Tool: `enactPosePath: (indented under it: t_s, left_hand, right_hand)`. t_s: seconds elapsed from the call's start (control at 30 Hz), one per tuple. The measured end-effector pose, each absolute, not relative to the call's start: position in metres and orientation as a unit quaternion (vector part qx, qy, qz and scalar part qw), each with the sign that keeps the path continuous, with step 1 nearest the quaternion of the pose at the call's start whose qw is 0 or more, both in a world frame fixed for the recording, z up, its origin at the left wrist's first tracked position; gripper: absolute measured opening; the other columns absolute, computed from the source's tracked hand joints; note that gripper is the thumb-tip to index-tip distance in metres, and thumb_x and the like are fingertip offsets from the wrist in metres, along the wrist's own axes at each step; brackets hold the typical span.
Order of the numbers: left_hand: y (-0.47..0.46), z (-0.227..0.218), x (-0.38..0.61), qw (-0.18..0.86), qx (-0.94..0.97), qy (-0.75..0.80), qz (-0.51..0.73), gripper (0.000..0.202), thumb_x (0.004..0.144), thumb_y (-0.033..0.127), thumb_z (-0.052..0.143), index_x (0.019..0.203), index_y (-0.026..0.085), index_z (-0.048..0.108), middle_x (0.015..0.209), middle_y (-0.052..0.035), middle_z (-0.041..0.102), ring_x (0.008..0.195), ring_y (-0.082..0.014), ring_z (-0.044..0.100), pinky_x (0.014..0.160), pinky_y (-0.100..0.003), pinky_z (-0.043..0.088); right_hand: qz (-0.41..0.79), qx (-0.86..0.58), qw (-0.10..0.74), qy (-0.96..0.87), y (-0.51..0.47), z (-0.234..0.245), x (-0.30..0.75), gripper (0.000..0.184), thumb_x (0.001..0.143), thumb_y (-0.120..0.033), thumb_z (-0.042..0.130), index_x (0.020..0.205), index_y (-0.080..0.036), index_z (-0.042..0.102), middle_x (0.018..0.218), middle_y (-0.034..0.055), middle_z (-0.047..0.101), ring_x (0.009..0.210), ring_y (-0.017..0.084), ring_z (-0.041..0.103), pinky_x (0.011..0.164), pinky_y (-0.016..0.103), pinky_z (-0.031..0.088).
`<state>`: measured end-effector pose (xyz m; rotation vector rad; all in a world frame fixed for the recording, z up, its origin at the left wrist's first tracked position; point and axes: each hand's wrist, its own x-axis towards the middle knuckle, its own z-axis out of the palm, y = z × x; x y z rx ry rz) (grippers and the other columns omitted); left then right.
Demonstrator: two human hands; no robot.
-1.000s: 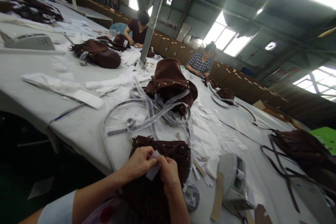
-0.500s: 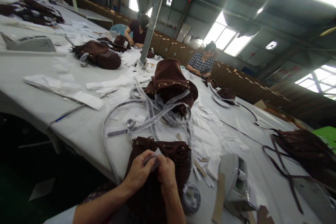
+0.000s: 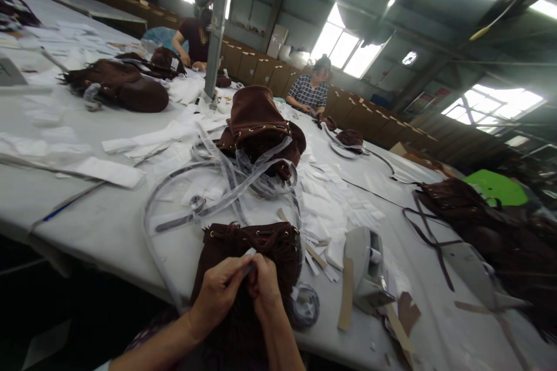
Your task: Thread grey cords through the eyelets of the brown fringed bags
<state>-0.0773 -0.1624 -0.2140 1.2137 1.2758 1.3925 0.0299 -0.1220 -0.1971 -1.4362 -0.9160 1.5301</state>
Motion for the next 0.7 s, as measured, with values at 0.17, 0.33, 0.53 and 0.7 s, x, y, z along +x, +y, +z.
enactPosePath:
  t_s: [0.17, 0.33, 0.53, 0.7]
  left_hand:
    - [-0.162, -0.212, -0.077, 0.447, 0.502, 0.506, 0.540, 0.028, 0.083, 0.037, 0.058, 0.103, 0.023, 0.072, 0.103, -0.0062, 0.071, 0.097, -0.0234, 0.064, 0.092, -0.032, 0.046]
    - [-0.161, -0.196, -0.085, 0.624, 0.338, 0.470, 0.525, 0.046, 0.077, 0.047, 0.064, 0.112, 0.017, 0.063, 0.095, -0.0083, 0.071, 0.087, -0.0222, 0.065, 0.082, -0.034, 0.050]
    - [-0.147, -0.187, -0.090, 0.692, 0.346, 0.473, 0.420, 0.047, 0.073, 0.059, 0.062, 0.079, 0.013, 0.059, 0.064, -0.0028, 0.063, 0.055, -0.0120, 0.056, 0.051, -0.022, 0.043]
    - [-0.144, -0.190, -0.081, 0.649, 0.396, 0.527, 0.380, 0.046, 0.076, 0.065, 0.053, 0.078, 0.018, 0.049, 0.055, 0.0041, 0.053, 0.042, -0.0077, 0.044, 0.035, -0.014, 0.026]
  right_hand:
    - [0.653, -0.534, 0.423, -0.332, -0.127, -0.197, 0.036, 0.044, 0.069, -0.059, 0.062, 0.060, -0.019, 0.046, 0.039, -0.0115, 0.033, 0.030, 0.003, 0.022, 0.029, 0.016, 0.017]
    - [0.653, -0.521, 0.447, -0.319, -0.125, -0.199, 0.031, 0.046, 0.065, -0.059, 0.070, 0.065, -0.018, 0.048, 0.038, -0.0123, 0.034, 0.029, 0.002, 0.022, 0.029, 0.017, 0.015]
    - [0.616, -0.520, 0.473, -0.356, -0.129, -0.204, 0.028, 0.046, 0.065, -0.059, 0.070, 0.067, -0.018, 0.051, 0.041, -0.0113, 0.035, 0.034, 0.004, 0.026, 0.032, 0.018, 0.019]
    - [0.595, -0.517, 0.485, -0.381, -0.129, -0.214, 0.032, 0.044, 0.070, -0.058, 0.067, 0.068, -0.018, 0.050, 0.045, -0.0089, 0.040, 0.039, 0.006, 0.033, 0.035, 0.019, 0.023]
